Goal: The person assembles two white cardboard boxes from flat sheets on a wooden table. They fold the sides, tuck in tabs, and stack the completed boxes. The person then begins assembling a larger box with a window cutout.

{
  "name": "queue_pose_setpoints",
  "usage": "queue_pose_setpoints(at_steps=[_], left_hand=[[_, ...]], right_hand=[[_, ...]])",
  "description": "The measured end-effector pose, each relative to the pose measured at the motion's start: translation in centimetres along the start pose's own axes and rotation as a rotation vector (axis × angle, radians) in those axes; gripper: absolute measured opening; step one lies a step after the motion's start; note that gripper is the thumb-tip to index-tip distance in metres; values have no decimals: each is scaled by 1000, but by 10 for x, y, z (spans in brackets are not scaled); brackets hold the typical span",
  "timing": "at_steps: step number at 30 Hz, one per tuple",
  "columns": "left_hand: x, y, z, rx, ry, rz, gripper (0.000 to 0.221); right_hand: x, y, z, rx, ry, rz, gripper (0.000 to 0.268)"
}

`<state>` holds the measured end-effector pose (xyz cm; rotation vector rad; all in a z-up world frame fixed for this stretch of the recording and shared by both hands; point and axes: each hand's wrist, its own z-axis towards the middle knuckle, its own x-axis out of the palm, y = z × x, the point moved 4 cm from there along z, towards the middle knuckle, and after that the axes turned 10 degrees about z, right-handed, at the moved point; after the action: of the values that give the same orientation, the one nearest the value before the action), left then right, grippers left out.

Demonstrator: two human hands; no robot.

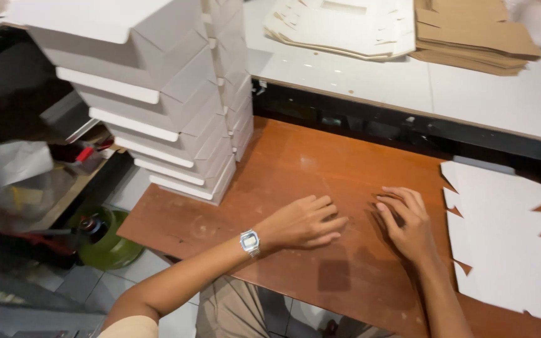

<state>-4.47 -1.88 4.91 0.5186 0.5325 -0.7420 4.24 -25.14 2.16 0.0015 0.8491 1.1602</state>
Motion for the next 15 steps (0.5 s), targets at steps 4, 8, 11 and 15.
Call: queue_pose_setpoints(at_steps=[4, 8, 11, 15], left_hand=[[66, 20, -5, 14, 57, -24, 28], [76, 32, -11, -102, 66, -39, 27], [72, 40, -21, -190, 85, -103, 27], [71, 54, -30, -393, 134, -202, 24]], right_hand=[[-8, 0, 2, 88, -9, -22, 9], [-16, -28, -6, 248, -25, -104, 10], [-33, -54, -9, 408, -28, -183, 18], [-81, -28, 17, 883, 223, -175, 55]])
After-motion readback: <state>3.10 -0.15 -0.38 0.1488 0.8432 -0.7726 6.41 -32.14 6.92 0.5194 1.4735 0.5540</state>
